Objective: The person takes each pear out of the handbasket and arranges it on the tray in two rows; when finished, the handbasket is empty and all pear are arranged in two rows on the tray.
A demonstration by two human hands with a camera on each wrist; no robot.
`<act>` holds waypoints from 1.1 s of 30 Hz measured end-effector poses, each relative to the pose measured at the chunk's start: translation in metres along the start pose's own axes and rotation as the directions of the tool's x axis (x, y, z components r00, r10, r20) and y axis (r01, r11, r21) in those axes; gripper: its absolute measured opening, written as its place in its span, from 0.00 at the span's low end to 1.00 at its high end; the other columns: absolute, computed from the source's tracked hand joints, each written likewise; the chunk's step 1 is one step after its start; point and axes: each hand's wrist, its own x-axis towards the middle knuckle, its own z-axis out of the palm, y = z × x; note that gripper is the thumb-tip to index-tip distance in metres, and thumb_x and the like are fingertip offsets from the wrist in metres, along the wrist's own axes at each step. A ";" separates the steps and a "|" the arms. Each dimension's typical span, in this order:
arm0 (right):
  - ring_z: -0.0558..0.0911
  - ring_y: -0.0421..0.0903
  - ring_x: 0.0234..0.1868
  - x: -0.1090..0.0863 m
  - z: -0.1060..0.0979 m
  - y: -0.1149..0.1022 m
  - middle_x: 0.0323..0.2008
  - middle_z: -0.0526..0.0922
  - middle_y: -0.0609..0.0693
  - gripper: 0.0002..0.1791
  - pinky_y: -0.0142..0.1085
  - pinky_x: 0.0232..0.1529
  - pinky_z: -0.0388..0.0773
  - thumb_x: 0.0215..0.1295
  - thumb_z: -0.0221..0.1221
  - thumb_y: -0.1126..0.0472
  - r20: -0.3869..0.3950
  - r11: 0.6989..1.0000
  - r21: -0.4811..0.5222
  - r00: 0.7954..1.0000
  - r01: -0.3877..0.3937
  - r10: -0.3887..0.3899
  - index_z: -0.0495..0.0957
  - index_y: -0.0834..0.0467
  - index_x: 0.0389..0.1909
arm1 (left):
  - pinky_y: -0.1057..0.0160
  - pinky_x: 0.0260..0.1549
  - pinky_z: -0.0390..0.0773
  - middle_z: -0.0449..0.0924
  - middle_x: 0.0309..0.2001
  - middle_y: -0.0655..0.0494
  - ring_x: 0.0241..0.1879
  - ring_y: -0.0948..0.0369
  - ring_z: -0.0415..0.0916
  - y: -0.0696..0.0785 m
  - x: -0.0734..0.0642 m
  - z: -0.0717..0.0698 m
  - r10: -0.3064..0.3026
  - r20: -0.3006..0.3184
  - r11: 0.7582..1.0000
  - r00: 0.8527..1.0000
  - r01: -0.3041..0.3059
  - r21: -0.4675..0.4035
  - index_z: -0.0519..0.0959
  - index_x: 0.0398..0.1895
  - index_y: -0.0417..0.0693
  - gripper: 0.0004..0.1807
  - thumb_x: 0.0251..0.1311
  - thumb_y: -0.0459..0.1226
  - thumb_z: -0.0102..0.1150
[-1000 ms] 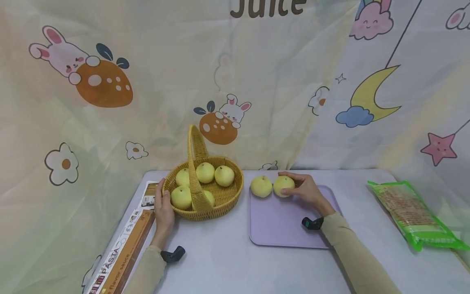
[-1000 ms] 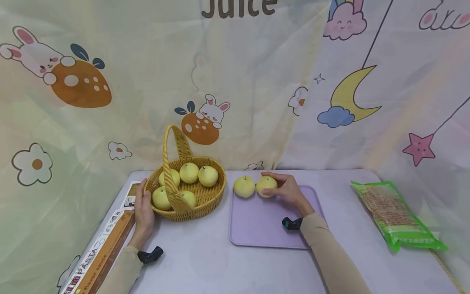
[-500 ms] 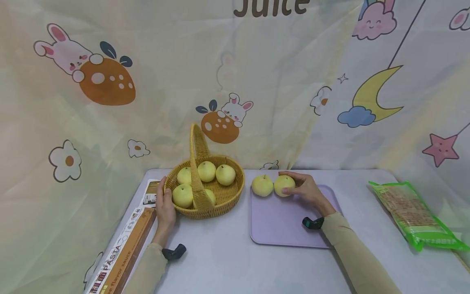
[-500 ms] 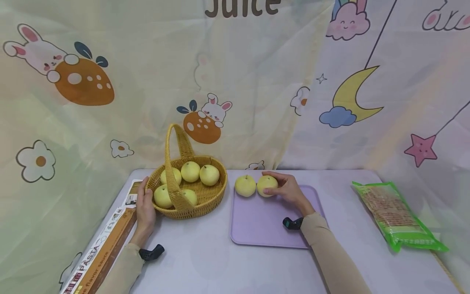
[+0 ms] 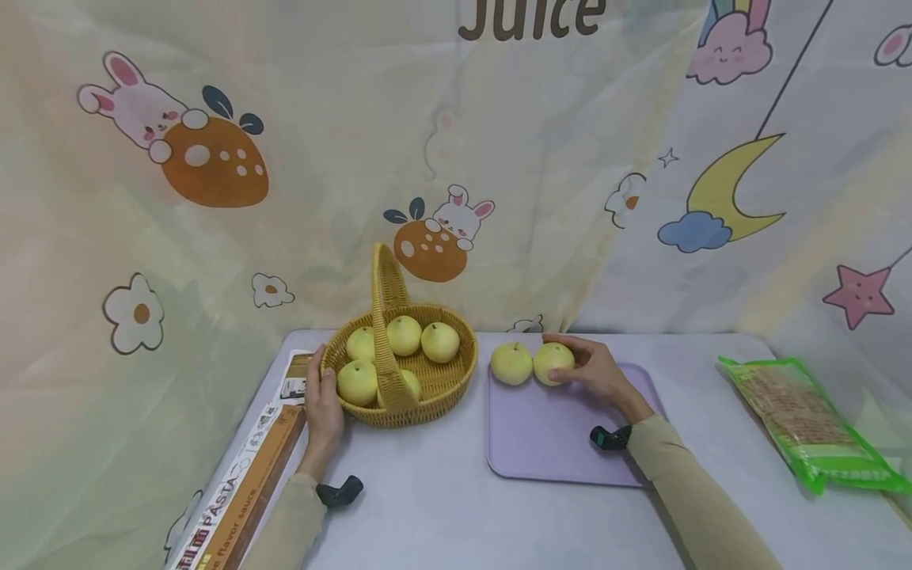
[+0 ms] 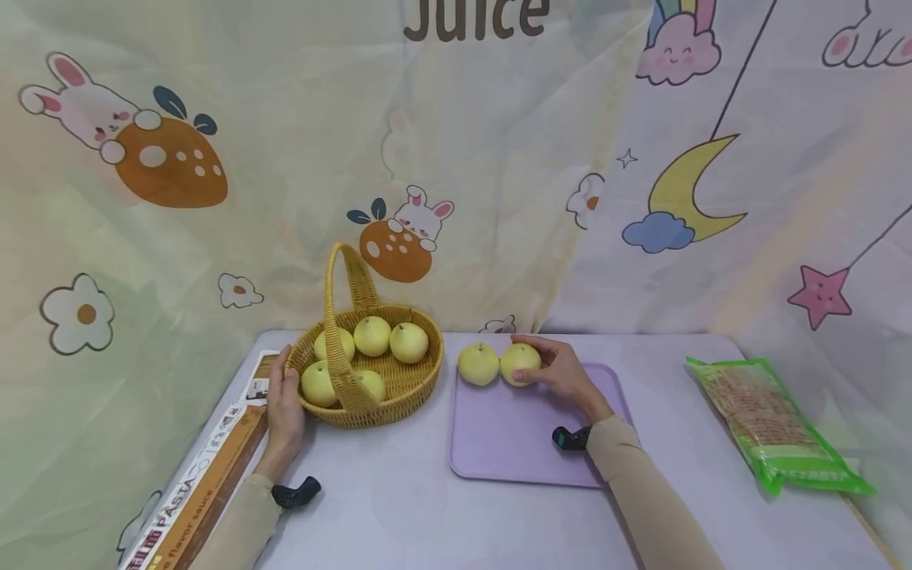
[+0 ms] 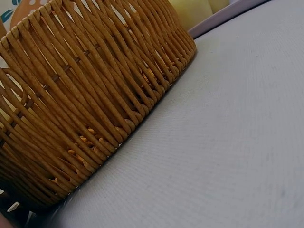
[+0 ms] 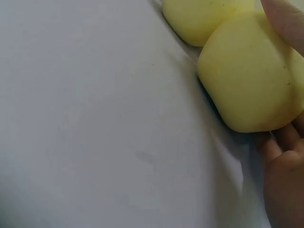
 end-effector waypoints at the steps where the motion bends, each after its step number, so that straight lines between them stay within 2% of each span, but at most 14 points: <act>1: 0.76 0.30 0.68 0.000 0.000 -0.001 0.72 0.77 0.63 0.41 0.17 0.69 0.67 0.56 0.78 0.68 0.002 1.000 -0.002 1.000 0.001 -0.001 0.76 0.62 0.72 | 0.45 0.87 0.43 0.52 0.85 0.47 0.86 0.49 0.44 0.000 0.000 0.000 -0.001 0.002 1.000 1.000 0.001 0.002 0.53 0.86 0.49 0.30 0.85 0.38 0.30; 9: 0.75 0.30 0.69 0.001 -0.004 -0.004 0.73 0.75 0.63 0.41 0.17 0.69 0.69 0.56 0.78 0.67 0.041 1.000 -0.028 0.999 0.011 -0.010 0.76 0.61 0.73 | 0.41 0.86 0.43 0.52 0.85 0.40 0.86 0.45 0.44 0.019 -0.007 -0.004 0.012 0.015 0.999 1.000 -0.012 -0.041 0.53 0.85 0.41 0.30 0.83 0.35 0.32; 12: 0.75 0.35 0.72 0.003 -0.005 -0.011 0.73 0.75 0.63 0.40 0.17 0.68 0.69 0.58 0.77 0.67 0.053 0.999 -0.032 0.999 0.005 -0.004 0.75 0.63 0.73 | 0.42 0.86 0.43 0.51 0.85 0.42 0.86 0.46 0.44 0.009 -0.003 -0.004 0.006 0.011 1.000 1.000 -0.006 -0.029 0.53 0.85 0.44 0.30 0.84 0.36 0.31; 16: 0.70 0.51 0.79 0.007 -0.004 -0.025 0.74 0.73 0.64 0.39 0.16 0.69 0.67 0.62 0.74 0.69 0.058 0.999 -0.050 0.998 -0.004 0.007 0.72 0.64 0.75 | 0.43 0.86 0.44 0.51 0.86 0.47 0.86 0.48 0.44 -0.014 0.006 -0.001 0.002 0.006 1.000 1.000 -0.002 -0.010 0.52 0.86 0.50 0.30 0.85 0.39 0.29; 18: 0.66 0.56 0.80 0.011 -0.002 -0.034 0.75 0.73 0.64 0.38 0.15 0.70 0.65 0.64 0.72 0.69 0.061 0.998 -0.058 0.998 0.008 -0.005 0.72 0.63 0.75 | 0.43 0.86 0.45 0.51 0.86 0.49 0.86 0.49 0.44 -0.020 0.008 -0.001 0.011 0.006 1.000 1.000 -0.011 -0.008 0.53 0.86 0.53 0.30 0.85 0.41 0.30; 22: 0.63 0.58 0.82 0.020 0.006 -0.051 0.76 0.73 0.62 0.38 0.16 0.72 0.63 0.64 0.72 0.67 0.075 0.998 -0.039 0.996 0.040 -0.037 0.72 0.59 0.76 | 0.43 0.86 0.46 0.53 0.85 0.51 0.86 0.50 0.46 -0.026 0.009 -0.001 0.028 0.005 0.999 1.000 -0.028 -0.015 0.54 0.86 0.56 0.30 0.85 0.42 0.31; 24: 0.64 0.57 0.82 0.026 0.011 -0.061 0.75 0.73 0.61 0.39 0.20 0.75 0.63 0.64 0.73 0.65 0.083 0.998 -0.043 0.995 0.050 -0.046 0.72 0.58 0.76 | 0.44 0.86 0.47 0.53 0.85 0.51 0.86 0.50 0.46 -0.026 0.008 0.000 0.033 0.006 0.999 0.999 -0.033 -0.017 0.55 0.86 0.56 0.29 0.85 0.42 0.32; 27: 0.67 0.56 0.80 0.035 0.018 -0.074 0.75 0.74 0.58 0.40 0.36 0.83 0.62 0.64 0.74 0.64 0.088 0.995 -0.072 0.994 0.071 -0.064 0.71 0.58 0.77 | 0.43 0.86 0.47 0.53 0.85 0.50 0.85 0.49 0.47 -0.025 0.009 0.000 0.029 0.009 0.999 1.000 -0.028 -0.014 0.54 0.86 0.55 0.29 0.85 0.41 0.31; 30: 0.69 0.56 0.79 0.046 0.026 -0.089 0.76 0.74 0.58 0.41 0.52 0.84 0.59 0.65 0.74 0.63 0.096 0.993 -0.081 0.992 0.088 -0.080 0.70 0.59 0.78 | 0.42 0.86 0.48 0.54 0.85 0.49 0.85 0.48 0.47 -0.025 0.010 0.000 0.034 0.007 0.999 0.999 -0.034 -0.005 0.54 0.86 0.54 0.29 0.85 0.42 0.31; 33: 0.71 0.57 0.78 0.056 0.036 -0.101 0.76 0.74 0.58 0.42 0.55 0.84 0.60 0.65 0.73 0.63 0.112 0.991 -0.068 0.988 0.111 -0.103 0.67 0.60 0.79 | 0.43 0.86 0.48 0.54 0.85 0.50 0.85 0.49 0.48 -0.026 0.010 -0.001 0.033 -0.001 0.999 0.999 -0.033 0.002 0.55 0.85 0.54 0.29 0.85 0.42 0.32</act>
